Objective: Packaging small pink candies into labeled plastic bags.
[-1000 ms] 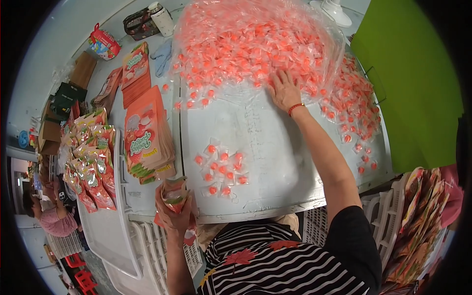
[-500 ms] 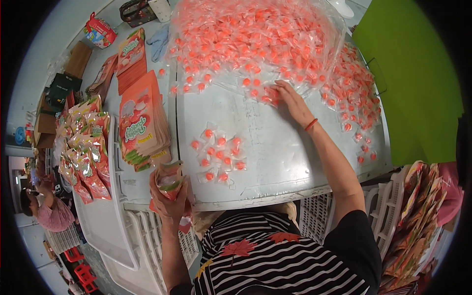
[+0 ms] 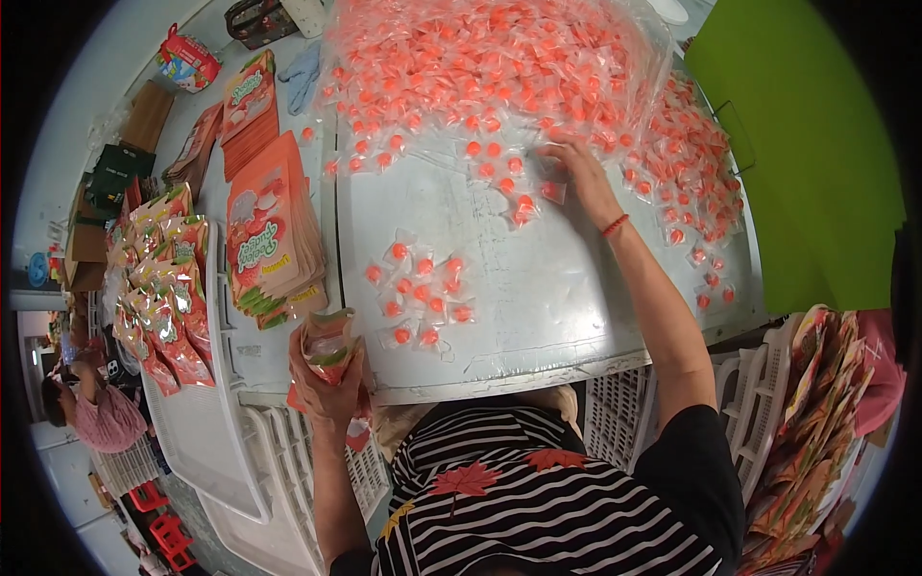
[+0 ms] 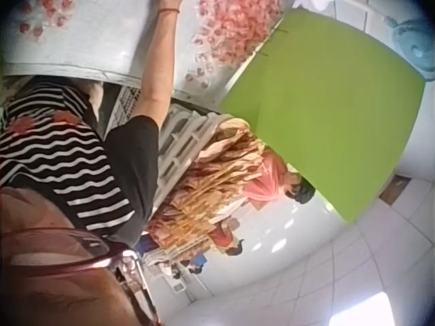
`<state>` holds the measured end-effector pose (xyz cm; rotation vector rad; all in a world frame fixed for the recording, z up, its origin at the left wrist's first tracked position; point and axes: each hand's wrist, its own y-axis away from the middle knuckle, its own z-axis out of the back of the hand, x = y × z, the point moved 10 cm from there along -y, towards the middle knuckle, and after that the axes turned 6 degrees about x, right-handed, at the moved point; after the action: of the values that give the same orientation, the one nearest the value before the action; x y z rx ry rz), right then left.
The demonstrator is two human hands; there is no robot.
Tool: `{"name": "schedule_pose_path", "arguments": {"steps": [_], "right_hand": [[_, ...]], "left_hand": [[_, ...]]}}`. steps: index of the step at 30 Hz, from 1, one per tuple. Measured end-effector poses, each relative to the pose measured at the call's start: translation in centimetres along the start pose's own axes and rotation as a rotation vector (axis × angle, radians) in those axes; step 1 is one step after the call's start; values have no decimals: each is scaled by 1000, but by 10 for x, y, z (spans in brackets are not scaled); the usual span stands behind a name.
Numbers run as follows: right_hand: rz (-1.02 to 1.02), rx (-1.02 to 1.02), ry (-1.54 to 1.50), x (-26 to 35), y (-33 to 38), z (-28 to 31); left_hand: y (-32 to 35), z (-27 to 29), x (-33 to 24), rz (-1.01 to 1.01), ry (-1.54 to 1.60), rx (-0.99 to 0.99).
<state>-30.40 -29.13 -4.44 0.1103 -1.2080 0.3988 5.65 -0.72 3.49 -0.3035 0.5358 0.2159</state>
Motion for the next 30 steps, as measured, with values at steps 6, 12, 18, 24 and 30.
{"name": "schedule_pose_path", "arguments": {"steps": [6,12,18,24,30], "right_hand": [[-8,149,145,13,-1,-47],[-159,190,-341,10,9,-53],[-76,189,-78,14,-11,-70],[201,242,339,39,-7,-96],[31,387,31,39,13,-125]], "left_hand": [[2,-1,10,21,84,-44],[3,1,12,23,49,-28],[1,3,5,-4,55,-64],[11,4,11,36,12,-45],[9,2,12,41,-8,-22]]}}
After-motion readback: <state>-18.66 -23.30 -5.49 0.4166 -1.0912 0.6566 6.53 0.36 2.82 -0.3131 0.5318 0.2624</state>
